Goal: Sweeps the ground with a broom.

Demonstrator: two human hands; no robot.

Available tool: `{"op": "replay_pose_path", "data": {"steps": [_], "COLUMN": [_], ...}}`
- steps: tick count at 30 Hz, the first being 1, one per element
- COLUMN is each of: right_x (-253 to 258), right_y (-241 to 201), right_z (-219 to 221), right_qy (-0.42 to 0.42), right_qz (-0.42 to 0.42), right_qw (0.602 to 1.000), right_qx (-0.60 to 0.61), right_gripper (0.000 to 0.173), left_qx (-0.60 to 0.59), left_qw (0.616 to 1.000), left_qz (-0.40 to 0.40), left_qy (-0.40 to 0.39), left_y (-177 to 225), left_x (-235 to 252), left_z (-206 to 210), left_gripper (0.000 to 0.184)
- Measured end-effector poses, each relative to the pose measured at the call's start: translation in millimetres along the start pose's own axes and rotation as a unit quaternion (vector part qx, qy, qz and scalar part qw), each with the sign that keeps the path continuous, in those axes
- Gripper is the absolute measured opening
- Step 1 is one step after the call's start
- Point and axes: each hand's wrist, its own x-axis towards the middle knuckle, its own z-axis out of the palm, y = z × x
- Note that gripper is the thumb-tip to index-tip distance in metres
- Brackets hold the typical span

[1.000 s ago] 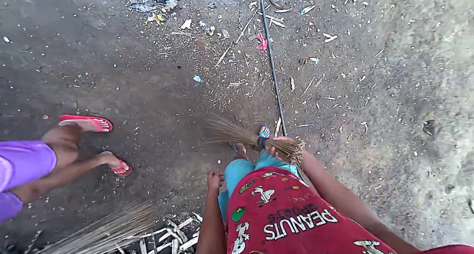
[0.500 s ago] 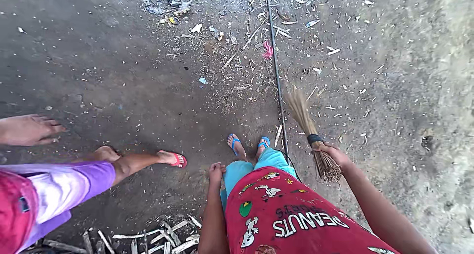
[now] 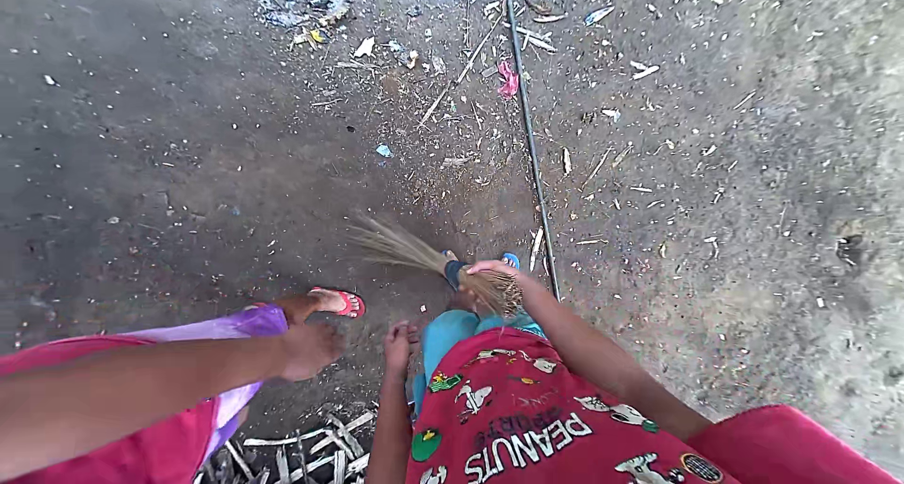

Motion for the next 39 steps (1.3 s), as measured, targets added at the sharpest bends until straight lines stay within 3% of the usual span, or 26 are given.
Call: {"op": "replay_pose_path", "data": {"steps": [2, 6, 9, 11, 12, 14, 16, 19, 22, 24, 27, 30, 33, 36, 39], "right_x": [-31.1, -102.1, -119.4, -114.0, -110.0, -97.9, -90.1, -84.3, -55.5, -20.7, 33.5, 43.5, -11.2, -68.2, -95.6], "right_y": [-4.7, -38.0, -57.4, -58.4, -53.6, -35.1, -15.0, -1.2, 1.9, 6.0, 17.6, 13.2, -9.6, -32.0, -42.6], "right_z": [-38.6, -98.9, -88.6, -64.7, -51.6, -35.6, -18.2, 17.0, 42.2, 53.1, 54.4, 30.7, -5.6, -60.0, -62.7], "right_qy": [0.099, 0.272, 0.445, 0.576, 0.600, 0.588, 0.523, 0.354, 0.138, 0.038, -0.021, 0.025, 0.135, 0.183, 0.312], "right_qz": [-0.060, -0.173, -0.218, -0.185, -0.165, -0.151, -0.163, -0.145, -0.039, 0.012, 0.025, -0.007, -0.083, -0.104, -0.120], "right_qw": [0.993, 0.941, 0.864, 0.796, 0.781, 0.779, 0.818, 0.921, 0.990, 0.999, 0.999, 0.999, 0.986, 0.977, 0.942], "right_qx": [0.038, 0.103, 0.088, 0.014, -0.047, -0.158, -0.177, -0.080, -0.005, 0.018, 0.021, 0.045, 0.054, 0.038, -0.008], "right_gripper": [0.028, 0.034, 0.020, 0.032, 0.039, 0.040, 0.048, 0.047, 0.025, 0.027, 0.031, 0.025, 0.032, 0.036, 0.023], "left_qx": [0.006, 0.034, 0.047, 0.033, 0.020, -0.005, -0.017, -0.014, 0.005, 0.024, 0.022, 0.006, -0.005, 0.010, 0.018], "left_qw": [1.000, 0.998, 0.997, 0.998, 0.999, 0.999, 0.999, 0.999, 0.999, 0.998, 0.999, 0.999, 0.999, 0.999, 0.999], "left_qz": [-0.011, -0.055, -0.056, -0.038, -0.028, -0.013, -0.002, -0.006, -0.026, -0.034, -0.042, -0.044, -0.050, -0.043, -0.031], "left_qy": [0.002, -0.016, -0.028, -0.031, -0.032, -0.032, -0.031, -0.042, -0.041, -0.039, -0.014, 0.008, 0.014, -0.010, -0.032], "left_y": [-4.4, -13.5, -10.9, -0.4, 3.5, 8.4, 10.9, 3.4, -5.1, -10.2, -15.7, -14.5, -18.4, -17.7, -12.0], "left_x": [3.1, 11.2, 16.1, 14.8, 13.3, 11.0, 12.1, 13.3, 10.7, 7.9, 2.7, 3.7, 7.9, 16.6, 21.0], "left_z": [-4.4, -5.1, 0.6, 6.7, 10.4, 16.1, 20.1, 22.4, 17.2, 9.4, -2.8, -13.0, -13.6, -8.5, 2.3], "left_gripper": [0.037, 0.038, 0.038, 0.038, 0.038, 0.038, 0.037, 0.037, 0.037, 0.038, 0.038, 0.038, 0.038, 0.037, 0.037]}}
